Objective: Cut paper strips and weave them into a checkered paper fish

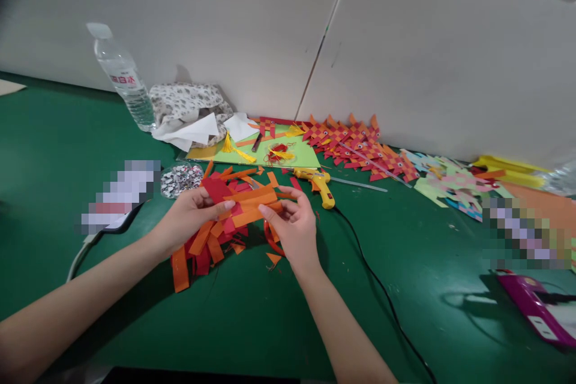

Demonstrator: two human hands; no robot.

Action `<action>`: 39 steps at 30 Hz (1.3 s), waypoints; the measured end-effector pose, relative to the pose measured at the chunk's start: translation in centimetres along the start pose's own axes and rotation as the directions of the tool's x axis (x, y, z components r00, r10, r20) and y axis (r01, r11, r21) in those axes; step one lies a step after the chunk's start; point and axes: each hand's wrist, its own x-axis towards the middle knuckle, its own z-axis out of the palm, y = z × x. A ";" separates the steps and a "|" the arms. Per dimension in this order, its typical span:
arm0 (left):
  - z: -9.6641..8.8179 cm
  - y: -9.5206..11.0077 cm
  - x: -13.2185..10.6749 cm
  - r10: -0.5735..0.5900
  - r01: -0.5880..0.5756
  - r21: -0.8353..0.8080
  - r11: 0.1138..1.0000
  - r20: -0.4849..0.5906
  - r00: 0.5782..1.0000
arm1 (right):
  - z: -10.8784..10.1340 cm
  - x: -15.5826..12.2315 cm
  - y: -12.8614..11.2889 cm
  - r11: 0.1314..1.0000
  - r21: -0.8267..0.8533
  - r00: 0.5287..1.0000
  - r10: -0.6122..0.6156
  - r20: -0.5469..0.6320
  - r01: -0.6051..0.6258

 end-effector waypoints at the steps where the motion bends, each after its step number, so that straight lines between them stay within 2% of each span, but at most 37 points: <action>1: 0.0 -0.1 0.0 0.003 -0.003 0.001 1.000 -0.005 1.000 | 0.0 0.0 0.1 1.000 0.007 1.000 -0.025 -0.009 0.025; 5: -0.2 -0.3 0.1 -0.001 -0.001 -0.026 1.000 -0.066 0.998 | 0.3 0.1 0.6 0.996 -0.005 0.996 -0.093 -0.001 0.093; 8: -0.1 -0.3 0.0 0.003 -0.008 -0.068 0.998 -0.077 0.997 | 0.6 0.0 0.8 0.999 0.019 0.997 -0.049 0.067 0.048; 12: 0.6 -0.4 -0.4 -0.046 0.046 -0.089 0.995 0.005 0.999 | 0.8 -0.6 0.5 1.000 0.005 0.994 0.016 0.110 -0.017; 15: 1.2 -0.6 -1.0 -0.106 0.103 0.030 0.994 0.106 0.989 | 0.8 -1.1 0.0 0.995 -0.103 0.998 -0.002 0.058 0.008; 18: 1.4 -0.7 -1.2 -0.124 0.101 0.158 0.982 0.141 0.982 | 0.7 -1.4 -0.3 0.991 -0.125 0.998 -0.029 0.055 0.036; 24: 1.0 -0.2 -0.9 -0.126 0.123 0.029 0.992 0.099 0.987 | 0.6 -1.3 -0.3 0.979 -0.194 0.997 -0.053 0.056 0.063; 29: 0.6 0.0 -0.6 -0.140 0.138 0.028 0.990 0.070 0.988 | 0.6 -1.3 -0.4 0.964 -0.246 0.994 -0.090 0.058 0.102; 33: 0.6 0.1 -0.5 -0.174 0.174 -0.035 0.984 0.017 0.985 | 0.6 -1.2 -0.4 0.967 -0.230 0.993 -0.109 0.035 0.114; 35: 0.6 0.0 -0.6 -0.230 0.231 -0.023 0.973 0.047 0.972 | 0.6 -1.2 -0.4 0.975 -0.202 0.995 -0.093 0.034 0.098; 39: 1.0 -0.7 -0.9 -0.325 0.323 0.043 0.945 0.212 0.922 | 0.7 -1.3 -0.3 0.981 -0.185 0.998 -0.058 0.036 0.064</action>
